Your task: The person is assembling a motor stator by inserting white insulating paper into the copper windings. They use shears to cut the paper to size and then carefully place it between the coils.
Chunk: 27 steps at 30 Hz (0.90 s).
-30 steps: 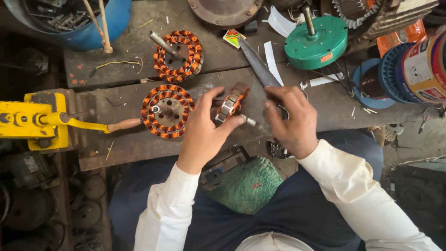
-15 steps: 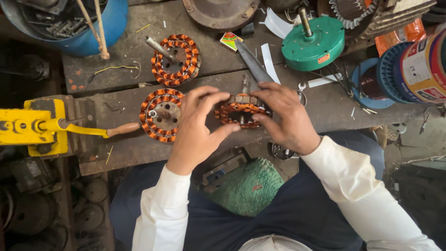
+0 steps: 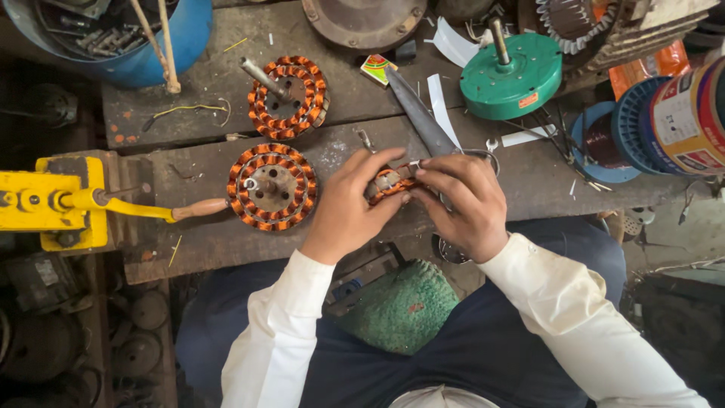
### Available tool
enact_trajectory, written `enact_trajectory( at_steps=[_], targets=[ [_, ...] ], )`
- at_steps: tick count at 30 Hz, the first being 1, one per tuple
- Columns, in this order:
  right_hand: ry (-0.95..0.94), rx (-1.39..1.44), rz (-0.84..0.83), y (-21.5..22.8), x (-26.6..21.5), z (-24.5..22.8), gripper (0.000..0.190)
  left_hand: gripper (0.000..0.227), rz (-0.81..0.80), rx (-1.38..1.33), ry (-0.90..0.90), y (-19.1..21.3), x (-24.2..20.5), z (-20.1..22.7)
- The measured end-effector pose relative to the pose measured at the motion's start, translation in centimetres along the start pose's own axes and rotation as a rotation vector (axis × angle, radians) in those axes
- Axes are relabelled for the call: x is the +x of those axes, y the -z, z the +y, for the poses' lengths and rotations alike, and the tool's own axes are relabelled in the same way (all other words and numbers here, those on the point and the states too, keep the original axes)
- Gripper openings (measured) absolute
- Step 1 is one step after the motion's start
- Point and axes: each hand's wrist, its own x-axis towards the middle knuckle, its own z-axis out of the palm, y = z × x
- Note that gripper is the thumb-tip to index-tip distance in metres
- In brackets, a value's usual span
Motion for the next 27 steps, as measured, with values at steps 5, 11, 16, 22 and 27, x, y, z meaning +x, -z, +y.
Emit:
enact_trajectory(
  at_steps=[5, 11, 16, 22, 27],
  targets=[
    [0.071, 0.021, 0.073, -0.7, -0.4, -0.5, 0.033, 0.056, -0.016, 0.018, -0.032, -0.5, 0.2, -0.3],
    [-0.009, 0.052, 0.108, -1.0, -0.1, -1.1, 0.029, 0.055, 0.045, 0.029, -0.112, -1.1, 0.0, -0.2],
    [-0.067, 0.082, 0.073, -0.7, 0.1, -1.1, 0.027, 0.049, 0.086, 0.038, -0.113, -1.2, -0.1, 0.0],
    [-0.125, 0.164, 0.017, -0.4, 0.1, -0.2, 0.025, 0.046, 0.067, -0.026, -0.099, -1.4, -0.1, -0.2],
    [-0.034, 0.181, 0.026, -0.9, 0.1, 0.9, 0.026, 0.041, 0.094, -0.107, -0.063, -1.6, 0.0, -0.1]
  ],
)
